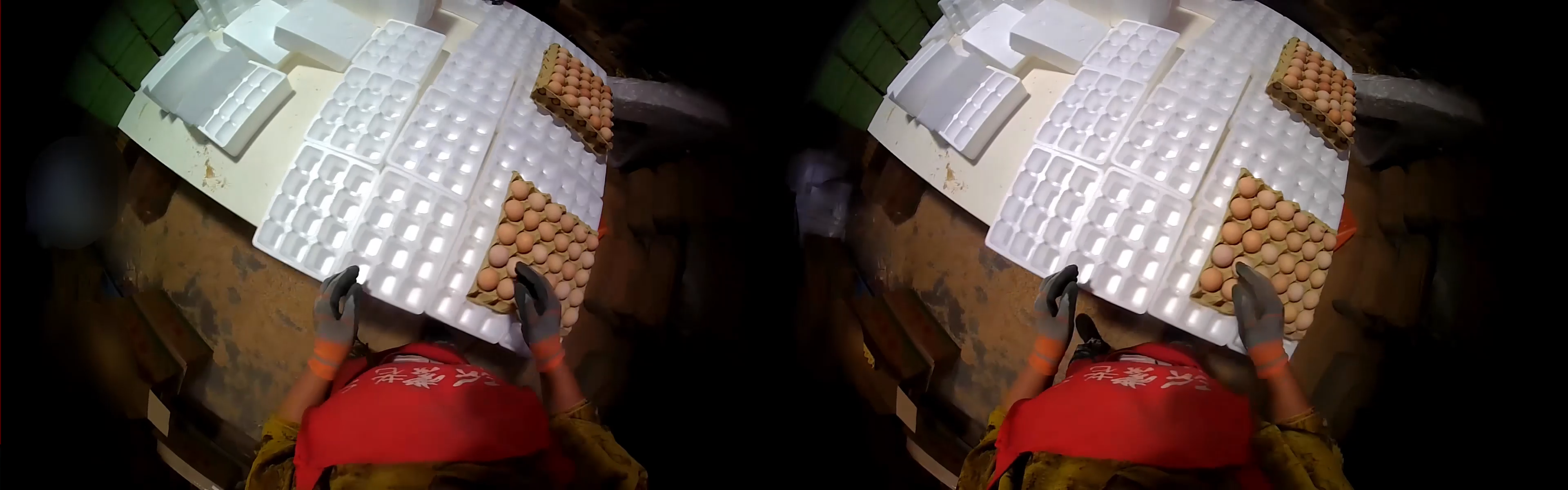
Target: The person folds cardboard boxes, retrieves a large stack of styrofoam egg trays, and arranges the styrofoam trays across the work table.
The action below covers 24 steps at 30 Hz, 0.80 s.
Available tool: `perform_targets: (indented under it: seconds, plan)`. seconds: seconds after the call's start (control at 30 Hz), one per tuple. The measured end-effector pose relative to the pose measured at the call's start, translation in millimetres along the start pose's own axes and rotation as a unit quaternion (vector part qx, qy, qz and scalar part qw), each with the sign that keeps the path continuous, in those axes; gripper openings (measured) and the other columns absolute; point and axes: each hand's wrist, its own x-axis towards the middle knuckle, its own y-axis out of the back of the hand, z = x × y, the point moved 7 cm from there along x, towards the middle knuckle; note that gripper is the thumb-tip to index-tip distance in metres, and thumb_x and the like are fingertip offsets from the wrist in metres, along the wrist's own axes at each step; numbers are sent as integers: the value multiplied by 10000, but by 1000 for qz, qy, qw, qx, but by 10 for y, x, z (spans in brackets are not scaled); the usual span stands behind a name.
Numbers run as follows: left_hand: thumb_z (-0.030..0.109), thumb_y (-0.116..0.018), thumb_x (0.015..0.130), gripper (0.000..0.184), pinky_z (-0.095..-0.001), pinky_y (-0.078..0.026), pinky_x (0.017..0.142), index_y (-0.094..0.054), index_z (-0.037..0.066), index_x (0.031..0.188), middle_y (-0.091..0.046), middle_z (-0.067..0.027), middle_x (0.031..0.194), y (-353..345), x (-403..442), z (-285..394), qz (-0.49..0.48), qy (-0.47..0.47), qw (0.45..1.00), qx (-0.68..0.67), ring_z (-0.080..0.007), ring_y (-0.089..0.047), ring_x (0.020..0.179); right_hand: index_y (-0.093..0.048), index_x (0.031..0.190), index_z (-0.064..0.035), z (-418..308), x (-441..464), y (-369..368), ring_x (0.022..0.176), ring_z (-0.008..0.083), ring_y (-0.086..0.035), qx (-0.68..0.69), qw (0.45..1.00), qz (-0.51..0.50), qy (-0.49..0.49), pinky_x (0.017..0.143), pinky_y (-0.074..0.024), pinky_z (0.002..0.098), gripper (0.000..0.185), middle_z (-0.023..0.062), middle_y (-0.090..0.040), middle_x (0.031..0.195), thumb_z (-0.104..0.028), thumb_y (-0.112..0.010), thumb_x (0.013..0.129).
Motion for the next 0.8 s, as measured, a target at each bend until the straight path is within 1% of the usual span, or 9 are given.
perform_targets:
  seconds: [0.07, 0.1, 0.2, 0.27, 0.33, 0.43, 0.57, 0.7, 0.8]
  plan:
    - [35, -573, 949, 272, -344, -495, 927, -639, -37, 1202, -638, -158, 1177, 618, -160, -198, 16, 14, 1000, 10, -268, -631, 1056, -597, 1280, 14, -107, -132, -655, 1055, 180, -615, 60, 995, -46, -70, 919, -493, 306, 336, 106, -653, 1145, -79, -606, 957]
    - [46, -573, 954, 268, -343, -491, 933, -641, -38, 1199, -639, -159, 1175, 913, -218, -227, 28, 31, 999, 21, -269, -628, 1064, -603, 1285, -2, -400, -166, -1001, 1032, 174, -626, 16, 997, -73, -22, 905, -497, 294, 342, 116, -667, 1122, -82, -608, 952]
    - [146, -619, 961, 394, -373, -464, 987, -562, -14, 1317, -580, -183, 1286, 1686, -265, -537, 68, 62, 994, 61, -302, -579, 1170, -553, 1368, -75, -868, -330, -1928, 1182, 319, -580, -127, 967, -194, 106, 1011, -465, 398, 500, 165, -601, 1295, -212, -684, 905]
    - [215, -654, 953, 522, -409, -439, 1029, -492, 6, 1404, -528, -202, 1370, 1967, -150, -589, 94, 77, 987, 102, -337, -532, 1242, -504, 1417, -110, -1062, -357, -2384, 1291, 374, -475, -174, 940, -278, 89, 1078, -407, 444, 600, 170, -510, 1409, -293, -703, 881]
    - [422, -771, 824, 947, -487, -292, 1146, -281, 46, 1541, -349, -248, 1526, 1884, 344, -755, -52, 57, 972, 223, -413, -334, 1399, -376, 1508, -146, -1004, -270, -2846, 1406, 386, -339, -308, 888, -288, 182, 1164, -277, 492, 769, 162, -376, 1526, -411, -697, 861]
    - [557, -839, 641, 1257, -499, -249, 1168, -160, 63, 1576, -244, -237, 1581, 1581, 835, -931, -199, -69, 910, 357, -425, -265, 1435, -229, 1569, -158, -817, -42, -3011, 1467, 423, -212, -427, 846, -264, 179, 1195, -156, 558, 990, 171, -227, 1606, -536, -715, 793]
    - [356, -871, 668, 1135, -488, -323, 1122, -217, 138, 1570, -305, -250, 1541, 1348, 1348, -1044, -297, -101, 886, 340, -424, -364, 1378, -243, 1570, -166, -617, 249, -2973, 1481, 405, -200, -452, 852, -249, 92, 1209, -151, 535, 1000, 156, -244, 1609, -561, -708, 778]
    - [331, -865, 667, 1057, -498, -382, 1068, -300, 136, 1539, -360, -271, 1491, 1292, 1608, -969, -354, -70, 868, 342, -425, -457, 1288, -257, 1562, -164, -628, 302, -2927, 1471, 400, -221, -429, 871, -225, 78, 1199, -173, 535, 942, 144, -257, 1606, -556, -677, 816]
    - [331, -882, 636, 1108, -496, -391, 1078, -279, 153, 1549, -342, -290, 1494, 1300, 1674, -884, -422, -87, 827, 361, -437, -405, 1347, -301, 1546, -164, -702, 405, -2881, 1460, 387, -254, -382, 893, -236, 38, 1194, -189, 533, 886, 139, -297, 1589, -552, -661, 836]
